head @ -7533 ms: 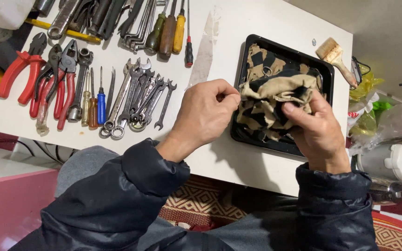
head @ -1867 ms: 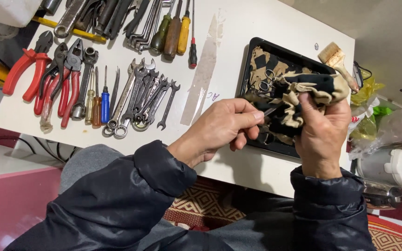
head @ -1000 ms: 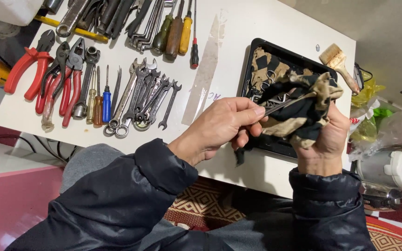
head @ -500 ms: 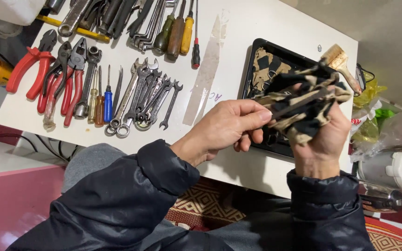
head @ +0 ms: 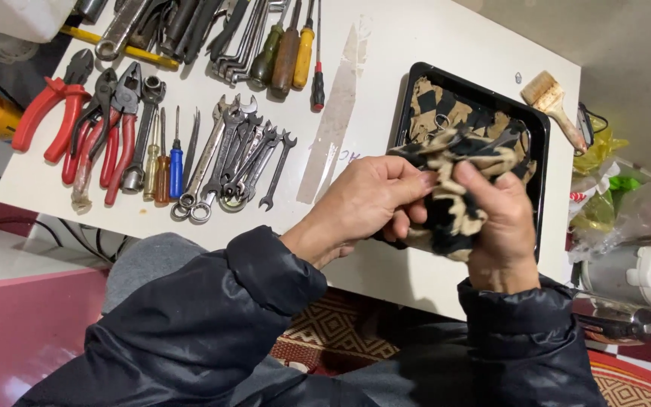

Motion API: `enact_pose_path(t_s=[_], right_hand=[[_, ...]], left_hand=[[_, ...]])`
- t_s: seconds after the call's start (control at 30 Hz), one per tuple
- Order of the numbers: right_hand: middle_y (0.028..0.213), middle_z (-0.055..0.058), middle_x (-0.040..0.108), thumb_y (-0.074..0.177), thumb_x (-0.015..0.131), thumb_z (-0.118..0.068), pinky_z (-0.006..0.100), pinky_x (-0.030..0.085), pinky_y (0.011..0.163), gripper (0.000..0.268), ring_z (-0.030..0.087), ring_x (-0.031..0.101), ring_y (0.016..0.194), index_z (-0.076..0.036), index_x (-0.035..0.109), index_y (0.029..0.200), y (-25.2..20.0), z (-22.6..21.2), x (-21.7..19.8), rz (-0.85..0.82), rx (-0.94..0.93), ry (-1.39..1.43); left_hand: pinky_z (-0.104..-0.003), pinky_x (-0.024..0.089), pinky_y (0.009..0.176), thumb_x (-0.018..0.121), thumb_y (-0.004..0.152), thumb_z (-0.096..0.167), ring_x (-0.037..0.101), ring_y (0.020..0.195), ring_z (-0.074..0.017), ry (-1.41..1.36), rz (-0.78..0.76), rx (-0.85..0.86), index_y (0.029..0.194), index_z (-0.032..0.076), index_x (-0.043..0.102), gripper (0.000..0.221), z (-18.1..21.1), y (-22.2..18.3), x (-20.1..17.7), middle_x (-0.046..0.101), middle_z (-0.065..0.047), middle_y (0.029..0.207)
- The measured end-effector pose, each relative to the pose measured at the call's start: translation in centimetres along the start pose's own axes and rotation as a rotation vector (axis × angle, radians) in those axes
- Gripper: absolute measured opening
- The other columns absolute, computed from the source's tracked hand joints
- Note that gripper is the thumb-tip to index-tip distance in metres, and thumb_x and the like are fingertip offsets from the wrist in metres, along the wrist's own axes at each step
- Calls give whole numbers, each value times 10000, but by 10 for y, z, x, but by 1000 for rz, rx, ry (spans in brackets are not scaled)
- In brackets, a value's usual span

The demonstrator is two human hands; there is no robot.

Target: Cleaning and wrapping small metal components with a cloth and a thin tool at a workbench.

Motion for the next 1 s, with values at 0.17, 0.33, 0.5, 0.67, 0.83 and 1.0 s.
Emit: enact_pose_path(t_s=[0.17, 0.33, 0.5, 0.67, 0.83, 1.0], right_hand=[[937, 165, 744, 920, 696, -151, 378, 640, 820, 219, 247, 765, 840, 4, 685, 1075, 20, -16, -11, -21, -1, 80], [962, 159, 740, 949, 682, -186, 405, 631, 826, 232, 258, 744, 867, -7, 670, 1097, 18, -10, -8, -41, 41, 86], [917, 150, 741, 827, 766, -73, 396, 670, 793, 245, 236, 776, 824, -9, 708, 1057, -12, -6, 17, 42, -6, -46], [918, 202, 730, 789, 777, 5, 461, 661, 787, 266, 304, 774, 818, 38, 713, 1044, 1, 8, 4, -6, -6, -51], [886, 158, 745, 824, 761, -68, 387, 674, 774, 255, 232, 783, 796, 9, 715, 1062, 5, -14, 4, 53, -10, 20], [1037, 241, 746, 891, 719, -85, 450, 677, 839, 287, 347, 787, 919, 42, 689, 1147, 19, -21, -3, 22, -9, 243]], left_hand=[[-243, 485, 404, 658, 971, 225, 592, 444, -112, 66, -12, -89, 918, 5, 661, 226, 10, -11, 6, 691, -129, 693], [-239, 442, 426, 647, 990, 205, 541, 456, -99, 112, 31, -180, 913, 27, 666, 195, 5, -13, 1, 682, -100, 701], [-262, 532, 366, 668, 957, 263, 633, 434, -119, -84, 62, -43, 949, -21, 654, 284, -4, 2, -10, 688, -138, 670], [-296, 547, 359, 676, 947, 212, 640, 431, -142, -101, 77, -63, 935, -21, 652, 234, -10, 3, -10, 682, -162, 669], [-280, 558, 371, 713, 937, 290, 652, 441, -127, -133, -3, -75, 923, -14, 656, 310, -13, 4, -3, 696, -137, 674], [-284, 561, 384, 717, 932, 286, 648, 450, -127, -110, -21, -97, 917, -19, 639, 315, -14, -1, -1, 693, -136, 681]])
Point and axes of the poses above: each hand's wrist, its own y-axis towards the middle knuckle, its own x-axis out of the palm, z = x × y, the point moved 9 cm from there along y, towards the middle knuckle
